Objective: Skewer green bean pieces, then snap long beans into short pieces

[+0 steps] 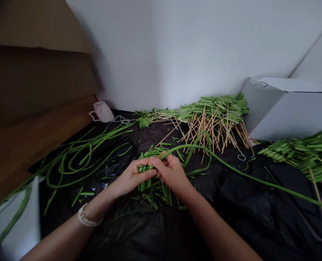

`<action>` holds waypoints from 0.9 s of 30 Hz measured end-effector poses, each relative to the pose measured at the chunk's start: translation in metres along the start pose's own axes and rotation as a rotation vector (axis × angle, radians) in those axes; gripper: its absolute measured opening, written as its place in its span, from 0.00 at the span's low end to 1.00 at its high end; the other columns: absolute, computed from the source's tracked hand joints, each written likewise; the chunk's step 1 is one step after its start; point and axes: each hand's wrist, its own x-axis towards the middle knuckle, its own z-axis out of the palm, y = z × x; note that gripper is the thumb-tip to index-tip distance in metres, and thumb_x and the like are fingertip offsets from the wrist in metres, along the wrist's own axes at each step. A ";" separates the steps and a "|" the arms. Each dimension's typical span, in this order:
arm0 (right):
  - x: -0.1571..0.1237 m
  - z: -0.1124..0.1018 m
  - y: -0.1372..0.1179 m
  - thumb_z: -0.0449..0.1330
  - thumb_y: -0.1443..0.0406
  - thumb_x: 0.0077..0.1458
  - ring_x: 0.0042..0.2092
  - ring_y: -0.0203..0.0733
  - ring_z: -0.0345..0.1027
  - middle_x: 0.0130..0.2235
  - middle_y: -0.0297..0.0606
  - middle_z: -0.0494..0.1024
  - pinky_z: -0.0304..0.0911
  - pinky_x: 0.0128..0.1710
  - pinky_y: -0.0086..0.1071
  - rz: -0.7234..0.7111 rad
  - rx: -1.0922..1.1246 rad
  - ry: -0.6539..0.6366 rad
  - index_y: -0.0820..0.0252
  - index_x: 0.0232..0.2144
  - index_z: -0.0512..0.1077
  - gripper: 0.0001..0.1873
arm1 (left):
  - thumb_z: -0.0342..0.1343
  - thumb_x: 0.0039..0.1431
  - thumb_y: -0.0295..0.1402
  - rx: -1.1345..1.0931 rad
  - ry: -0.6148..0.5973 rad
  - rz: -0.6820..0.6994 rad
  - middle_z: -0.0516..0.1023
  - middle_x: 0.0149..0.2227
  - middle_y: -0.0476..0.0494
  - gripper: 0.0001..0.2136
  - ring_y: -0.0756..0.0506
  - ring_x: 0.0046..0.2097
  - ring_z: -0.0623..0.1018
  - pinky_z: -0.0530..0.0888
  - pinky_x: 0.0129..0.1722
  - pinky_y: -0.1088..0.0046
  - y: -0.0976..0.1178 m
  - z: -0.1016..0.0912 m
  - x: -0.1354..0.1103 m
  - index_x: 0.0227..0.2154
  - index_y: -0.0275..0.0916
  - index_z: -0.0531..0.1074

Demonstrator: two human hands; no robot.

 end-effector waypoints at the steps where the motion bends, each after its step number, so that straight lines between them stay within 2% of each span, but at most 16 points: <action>1: -0.001 0.000 0.000 0.64 0.53 0.51 0.14 0.27 0.49 0.13 0.23 0.63 0.42 0.14 0.24 0.021 0.047 -0.028 0.58 0.23 0.67 0.17 | 0.59 0.56 0.41 0.023 -0.032 0.031 0.76 0.31 0.44 0.12 0.46 0.36 0.73 0.70 0.41 0.70 0.001 -0.001 0.000 0.27 0.36 0.74; 3: -0.002 0.000 0.000 0.62 0.51 0.53 0.13 0.26 0.46 0.12 0.23 0.60 0.39 0.14 0.25 0.071 0.157 -0.100 0.58 0.22 0.65 0.19 | 0.57 0.58 0.40 0.057 -0.063 0.070 0.75 0.30 0.45 0.12 0.47 0.36 0.72 0.69 0.42 0.70 0.004 -0.004 -0.002 0.27 0.36 0.73; 6: -0.004 0.000 -0.004 0.62 0.51 0.53 0.13 0.24 0.41 0.12 0.21 0.57 0.36 0.14 0.25 0.167 0.294 -0.180 0.58 0.19 0.62 0.21 | 0.59 0.57 0.41 0.072 -0.072 0.061 0.71 0.27 0.48 0.12 0.49 0.32 0.69 0.69 0.37 0.73 0.008 -0.007 -0.005 0.26 0.37 0.71; 8: -0.003 -0.002 -0.008 0.63 0.52 0.51 0.13 0.24 0.40 0.13 0.20 0.55 0.36 0.14 0.24 0.211 0.358 -0.172 0.58 0.19 0.60 0.21 | 0.59 0.56 0.42 0.071 -0.111 0.026 0.69 0.25 0.49 0.13 0.49 0.30 0.68 0.67 0.33 0.75 0.010 -0.008 -0.006 0.25 0.38 0.71; 11: 0.000 -0.008 -0.014 0.64 0.54 0.50 0.13 0.24 0.40 0.13 0.18 0.54 0.35 0.14 0.24 0.196 0.416 -0.095 0.57 0.21 0.60 0.20 | 0.60 0.55 0.44 0.058 -0.144 -0.019 0.68 0.25 0.49 0.14 0.50 0.29 0.66 0.65 0.29 0.76 0.011 -0.008 -0.007 0.25 0.37 0.72; 15: 0.002 -0.011 -0.015 0.66 0.54 0.49 0.14 0.24 0.44 0.13 0.20 0.58 0.36 0.14 0.24 0.129 0.376 -0.027 0.58 0.22 0.61 0.20 | 0.59 0.56 0.43 0.076 -0.004 -0.017 0.68 0.24 0.50 0.14 0.51 0.27 0.66 0.64 0.28 0.77 0.003 -0.005 -0.003 0.26 0.37 0.71; 19: 0.002 -0.010 -0.011 0.67 0.55 0.46 0.14 0.26 0.48 0.14 0.21 0.62 0.38 0.14 0.24 0.094 0.319 -0.022 0.58 0.26 0.65 0.17 | 0.59 0.58 0.39 0.246 0.187 0.115 0.74 0.29 0.48 0.10 0.49 0.32 0.72 0.67 0.37 0.74 -0.009 -0.003 0.002 0.28 0.37 0.73; 21: 0.002 -0.010 -0.010 0.69 0.56 0.45 0.15 0.25 0.49 0.16 0.21 0.64 0.39 0.15 0.24 0.078 0.317 -0.014 0.58 0.27 0.67 0.17 | 0.60 0.58 0.37 0.342 0.221 0.211 0.76 0.32 0.46 0.07 0.47 0.37 0.74 0.68 0.42 0.72 -0.013 -0.001 0.004 0.30 0.38 0.75; 24: 0.002 -0.010 -0.010 0.68 0.57 0.45 0.16 0.25 0.52 0.20 0.24 0.68 0.41 0.15 0.24 0.059 0.311 -0.011 0.59 0.29 0.69 0.15 | 0.62 0.56 0.37 0.373 0.238 0.300 0.77 0.37 0.43 0.08 0.44 0.42 0.75 0.69 0.46 0.68 -0.013 -0.001 0.004 0.36 0.39 0.76; 27: 0.001 -0.010 -0.010 0.67 0.56 0.47 0.18 0.25 0.54 0.23 0.27 0.71 0.44 0.16 0.23 0.055 0.277 -0.022 0.60 0.32 0.72 0.15 | 0.56 0.62 0.36 0.361 0.295 0.313 0.78 0.41 0.41 0.09 0.43 0.46 0.75 0.69 0.49 0.66 -0.011 -0.003 0.002 0.40 0.39 0.76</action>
